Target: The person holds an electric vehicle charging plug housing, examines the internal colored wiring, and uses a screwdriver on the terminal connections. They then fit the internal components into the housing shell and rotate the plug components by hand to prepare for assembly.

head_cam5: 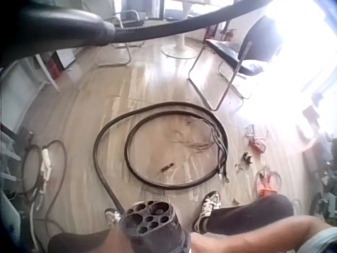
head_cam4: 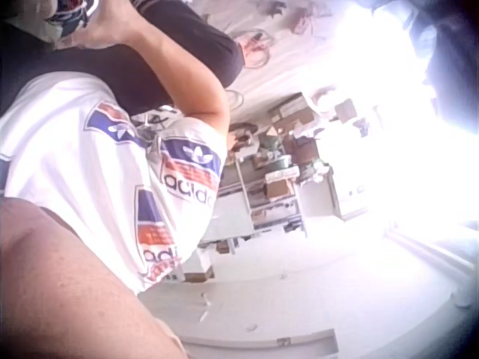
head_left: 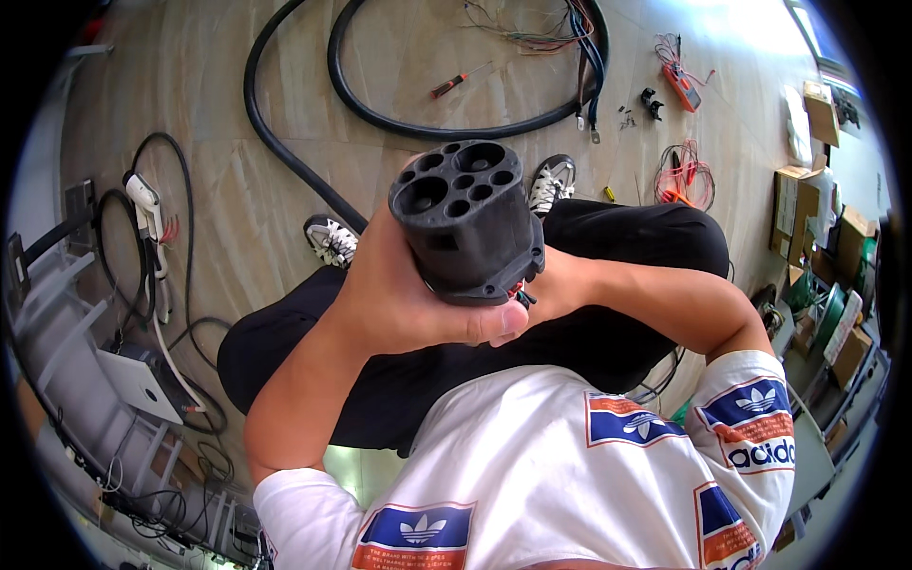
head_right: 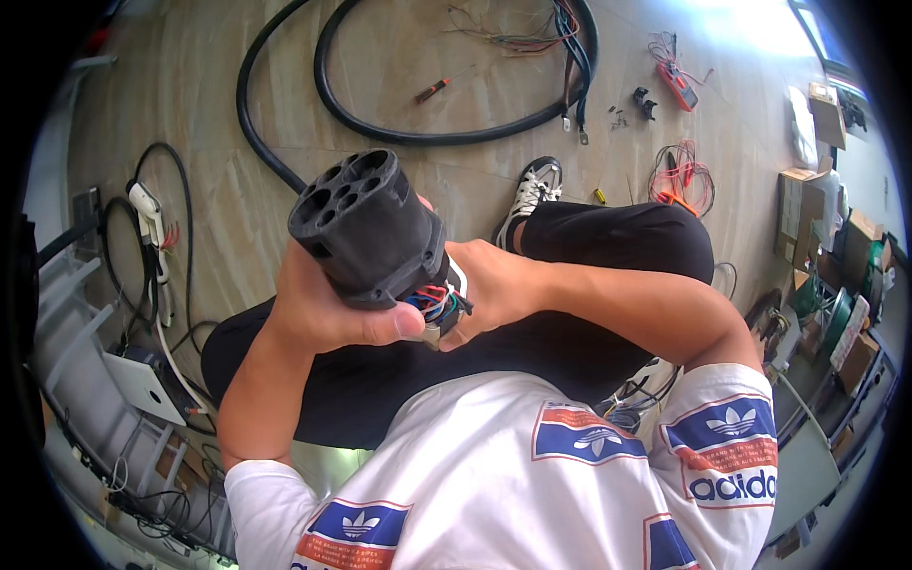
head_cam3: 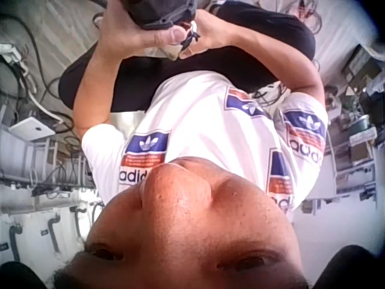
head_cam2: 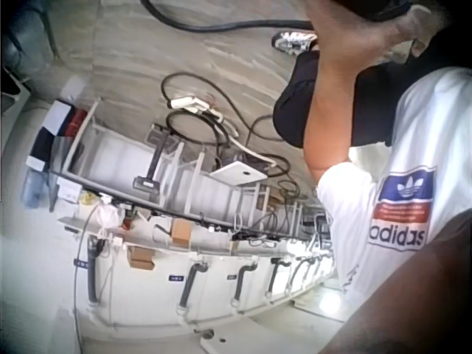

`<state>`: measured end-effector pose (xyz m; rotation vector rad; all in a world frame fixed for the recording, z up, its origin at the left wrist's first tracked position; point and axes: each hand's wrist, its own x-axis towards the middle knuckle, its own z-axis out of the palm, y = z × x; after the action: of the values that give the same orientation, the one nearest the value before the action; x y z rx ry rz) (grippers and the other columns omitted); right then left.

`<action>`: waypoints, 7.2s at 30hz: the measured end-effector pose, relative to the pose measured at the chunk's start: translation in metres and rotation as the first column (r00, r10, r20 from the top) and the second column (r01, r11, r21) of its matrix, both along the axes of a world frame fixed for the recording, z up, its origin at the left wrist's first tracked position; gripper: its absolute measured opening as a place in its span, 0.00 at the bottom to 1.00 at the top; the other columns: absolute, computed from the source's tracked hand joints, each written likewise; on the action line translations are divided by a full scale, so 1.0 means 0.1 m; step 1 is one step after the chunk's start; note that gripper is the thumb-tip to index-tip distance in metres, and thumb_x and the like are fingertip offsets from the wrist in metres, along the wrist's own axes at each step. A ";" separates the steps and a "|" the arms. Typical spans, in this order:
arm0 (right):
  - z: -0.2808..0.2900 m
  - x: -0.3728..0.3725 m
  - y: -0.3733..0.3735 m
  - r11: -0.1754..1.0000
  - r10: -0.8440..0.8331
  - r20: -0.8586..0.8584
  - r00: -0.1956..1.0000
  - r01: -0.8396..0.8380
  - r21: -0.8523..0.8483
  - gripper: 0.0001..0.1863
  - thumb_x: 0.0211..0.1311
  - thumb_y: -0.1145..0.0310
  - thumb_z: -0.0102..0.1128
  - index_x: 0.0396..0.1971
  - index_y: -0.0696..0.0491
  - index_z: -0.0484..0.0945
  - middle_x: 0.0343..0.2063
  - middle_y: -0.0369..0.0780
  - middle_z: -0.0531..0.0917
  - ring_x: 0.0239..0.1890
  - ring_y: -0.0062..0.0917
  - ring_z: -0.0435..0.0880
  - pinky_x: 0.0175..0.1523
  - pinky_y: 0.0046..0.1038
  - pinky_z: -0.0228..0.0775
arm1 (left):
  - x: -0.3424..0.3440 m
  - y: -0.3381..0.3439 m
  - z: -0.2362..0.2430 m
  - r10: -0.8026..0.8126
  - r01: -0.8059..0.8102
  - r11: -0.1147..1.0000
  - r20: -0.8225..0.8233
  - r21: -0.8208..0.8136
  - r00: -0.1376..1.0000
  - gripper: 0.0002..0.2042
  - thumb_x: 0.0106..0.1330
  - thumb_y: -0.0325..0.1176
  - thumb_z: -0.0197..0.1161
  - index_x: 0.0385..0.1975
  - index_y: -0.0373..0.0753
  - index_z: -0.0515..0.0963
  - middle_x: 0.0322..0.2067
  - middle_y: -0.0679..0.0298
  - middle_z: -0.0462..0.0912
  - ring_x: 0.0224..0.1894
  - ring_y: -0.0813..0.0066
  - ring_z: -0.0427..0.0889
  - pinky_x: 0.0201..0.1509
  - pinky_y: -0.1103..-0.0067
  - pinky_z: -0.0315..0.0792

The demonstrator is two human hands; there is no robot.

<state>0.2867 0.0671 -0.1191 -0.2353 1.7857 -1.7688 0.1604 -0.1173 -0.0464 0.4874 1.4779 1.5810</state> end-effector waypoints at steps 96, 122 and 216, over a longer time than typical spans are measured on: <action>0.02 -0.10 -0.14 0.949 -0.292 0.103 0.951 0.302 -0.094 0.33 0.53 0.57 0.77 0.53 0.59 0.73 0.41 0.41 0.83 0.44 0.22 0.80 0.52 0.27 0.73 | 0.05 0.13 -0.25 0.227 -0.226 0.973 -0.007 0.049 0.974 0.38 0.42 0.26 0.79 0.57 0.33 0.70 0.44 0.63 0.80 0.48 0.75 0.80 0.54 0.76 0.76; 0.11 -0.58 -0.44 0.837 -0.546 -0.093 0.833 0.547 -0.009 0.26 0.55 0.53 0.73 0.43 0.58 0.76 0.30 0.38 0.80 0.33 0.21 0.75 0.40 0.26 0.71 | -0.51 0.10 -0.18 0.271 -0.309 0.950 -0.354 -0.054 0.895 0.39 0.49 0.38 0.82 0.57 0.35 0.63 0.40 0.59 0.79 0.40 0.73 0.84 0.38 0.79 0.82; -0.10 -0.85 -0.18 0.903 -0.415 0.071 0.907 0.420 -0.088 0.21 0.76 0.59 0.51 0.54 0.63 0.74 0.46 0.40 0.83 0.49 0.20 0.80 0.58 0.26 0.69 | -0.78 0.10 -0.30 0.214 -0.255 0.966 -0.396 -0.052 0.893 0.27 0.61 0.45 0.74 0.51 0.35 0.70 0.42 0.62 0.76 0.41 0.77 0.80 0.43 0.79 0.76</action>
<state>0.2019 0.0495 -0.1295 0.1683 1.8082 -2.1424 0.0826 -0.1074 -0.0765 0.6055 1.9734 1.6467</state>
